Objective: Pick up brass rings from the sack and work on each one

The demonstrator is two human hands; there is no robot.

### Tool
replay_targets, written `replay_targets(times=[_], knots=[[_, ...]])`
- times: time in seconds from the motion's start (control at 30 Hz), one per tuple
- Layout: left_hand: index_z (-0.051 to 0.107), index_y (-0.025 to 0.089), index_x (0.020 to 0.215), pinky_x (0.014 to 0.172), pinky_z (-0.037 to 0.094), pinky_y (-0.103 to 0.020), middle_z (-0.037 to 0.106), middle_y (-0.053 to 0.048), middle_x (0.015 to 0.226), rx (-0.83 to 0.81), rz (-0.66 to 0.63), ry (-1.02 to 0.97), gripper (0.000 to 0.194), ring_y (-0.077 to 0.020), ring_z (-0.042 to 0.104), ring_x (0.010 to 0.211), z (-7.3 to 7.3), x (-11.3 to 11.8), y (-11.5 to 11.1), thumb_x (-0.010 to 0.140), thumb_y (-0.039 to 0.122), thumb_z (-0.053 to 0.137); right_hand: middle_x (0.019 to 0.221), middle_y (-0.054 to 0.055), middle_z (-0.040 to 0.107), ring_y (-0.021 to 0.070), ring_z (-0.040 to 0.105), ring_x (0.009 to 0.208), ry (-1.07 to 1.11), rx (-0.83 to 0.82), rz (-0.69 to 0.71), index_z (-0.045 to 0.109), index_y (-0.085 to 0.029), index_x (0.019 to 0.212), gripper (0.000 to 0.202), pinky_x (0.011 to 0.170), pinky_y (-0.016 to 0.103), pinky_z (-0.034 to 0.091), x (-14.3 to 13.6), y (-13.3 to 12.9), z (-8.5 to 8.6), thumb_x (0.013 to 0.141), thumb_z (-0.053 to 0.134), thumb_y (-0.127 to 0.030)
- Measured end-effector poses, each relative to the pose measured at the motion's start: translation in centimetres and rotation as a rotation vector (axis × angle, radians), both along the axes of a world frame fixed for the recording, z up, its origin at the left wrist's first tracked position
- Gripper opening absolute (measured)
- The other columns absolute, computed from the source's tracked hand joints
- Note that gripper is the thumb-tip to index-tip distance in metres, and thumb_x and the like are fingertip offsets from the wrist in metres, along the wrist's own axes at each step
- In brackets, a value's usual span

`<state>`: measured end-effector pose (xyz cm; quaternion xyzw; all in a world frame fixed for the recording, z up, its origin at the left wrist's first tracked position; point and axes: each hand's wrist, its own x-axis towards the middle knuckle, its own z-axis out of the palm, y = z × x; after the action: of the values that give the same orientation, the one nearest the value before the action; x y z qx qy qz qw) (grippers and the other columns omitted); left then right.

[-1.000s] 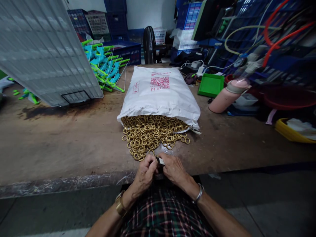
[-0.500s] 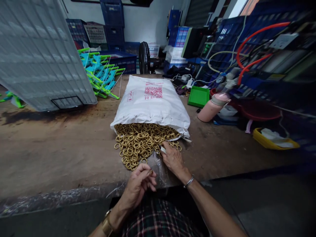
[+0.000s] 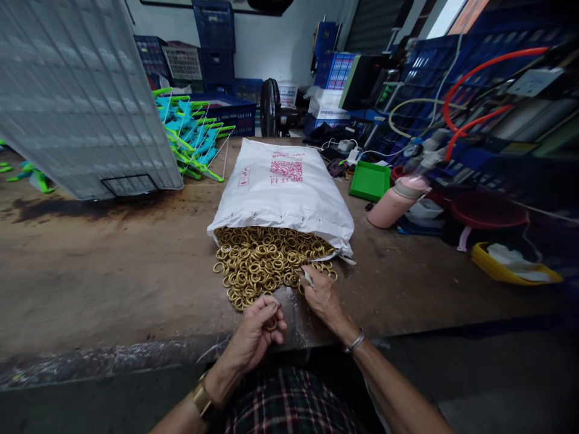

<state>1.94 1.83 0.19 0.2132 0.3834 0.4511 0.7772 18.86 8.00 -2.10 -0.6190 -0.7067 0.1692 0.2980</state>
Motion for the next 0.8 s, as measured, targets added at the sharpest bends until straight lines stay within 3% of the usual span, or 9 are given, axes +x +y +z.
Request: replay_targets(times=[0.1, 0.2, 0.3, 0.5, 0.63, 0.8], knots=[[0.051, 0.016, 0.089, 0.038, 0.038, -0.016, 0.053, 0.003, 0.063, 0.12, 0.089, 0.234, 0.03, -0.008, 0.049, 0.05, 0.1, 0.3, 0.9, 0.071, 0.038, 0.062, 0.069, 0.001, 0.06, 0.012, 0.05, 0.062, 0.185, -0.096, 0.029, 0.061, -0.017, 0.082, 0.024, 0.061, 0.022, 0.037, -1.0, -0.8, 0.6, 0.083, 0.041, -0.031], [0.051, 0.016, 0.094, 0.036, 0.034, -0.016, 0.05, 0.006, 0.057, 0.205, 0.093, 0.452, 0.036, -0.0066, 0.043, 0.042, 0.1, 0.5, 1.7, 0.071, 0.042, 0.06, 0.064, -0.001, 0.056, 0.0104, 0.046, 0.059, 0.302, -0.176, 0.096, 0.058, -0.017, 0.071, 0.026, 0.057, 0.021, 0.036, -2.2, -1.8, 1.1, 0.083, 0.042, -0.033], [0.055, 0.015, 0.088, 0.039, 0.031, -0.017, 0.044, 0.007, 0.051, 0.263, 0.084, 0.553, 0.029, -0.0057, 0.037, 0.04, 0.0, 0.5, 2.0, 0.072, 0.039, 0.058, 0.059, -0.002, 0.05, 0.0095, 0.042, 0.055, 0.38, -0.253, 0.166, 0.056, -0.017, 0.069, 0.026, 0.052, 0.02, 0.033, -3.1, -2.6, 1.4, 0.081, 0.043, -0.035], [0.057, 0.016, 0.071, 0.056, 0.039, -0.022, 0.056, 0.001, 0.062, 0.493, 0.175, 0.717, 0.014, -0.0106, 0.049, 0.058, -0.1, 0.0, 1.7, 0.076, 0.029, 0.054, 0.051, -0.004, 0.041, 0.0091, 0.038, 0.05, 0.492, -0.394, 0.206, 0.048, -0.018, 0.057, 0.033, 0.049, 0.021, 0.031, -3.8, -2.8, 2.4, 0.08, 0.042, -0.041], [0.058, 0.017, 0.071, 0.06, 0.041, -0.023, 0.06, 0.0, 0.065, 0.545, 0.133, 0.732, 0.013, -0.0122, 0.053, 0.062, 0.2, -0.1, 1.4, 0.077, 0.027, 0.053, 0.048, -0.005, 0.038, 0.0086, 0.036, 0.048, 0.512, -0.43, 0.182, 0.045, -0.019, 0.054, 0.037, 0.048, 0.021, 0.03, -3.8, -2.6, 2.1, 0.081, 0.04, -0.045], [0.055, 0.016, 0.073, 0.046, 0.035, -0.02, 0.052, 0.003, 0.057, 0.388, 0.012, 0.634, 0.021, -0.0077, 0.044, 0.046, 0.1, -0.3, 1.2, 0.078, 0.036, 0.051, 0.051, -0.005, 0.04, 0.0079, 0.034, 0.049, 0.496, -0.399, 0.163, 0.045, -0.018, 0.055, 0.032, 0.048, 0.021, 0.029, -4.2, -2.6, 1.5, 0.079, 0.043, -0.039]])
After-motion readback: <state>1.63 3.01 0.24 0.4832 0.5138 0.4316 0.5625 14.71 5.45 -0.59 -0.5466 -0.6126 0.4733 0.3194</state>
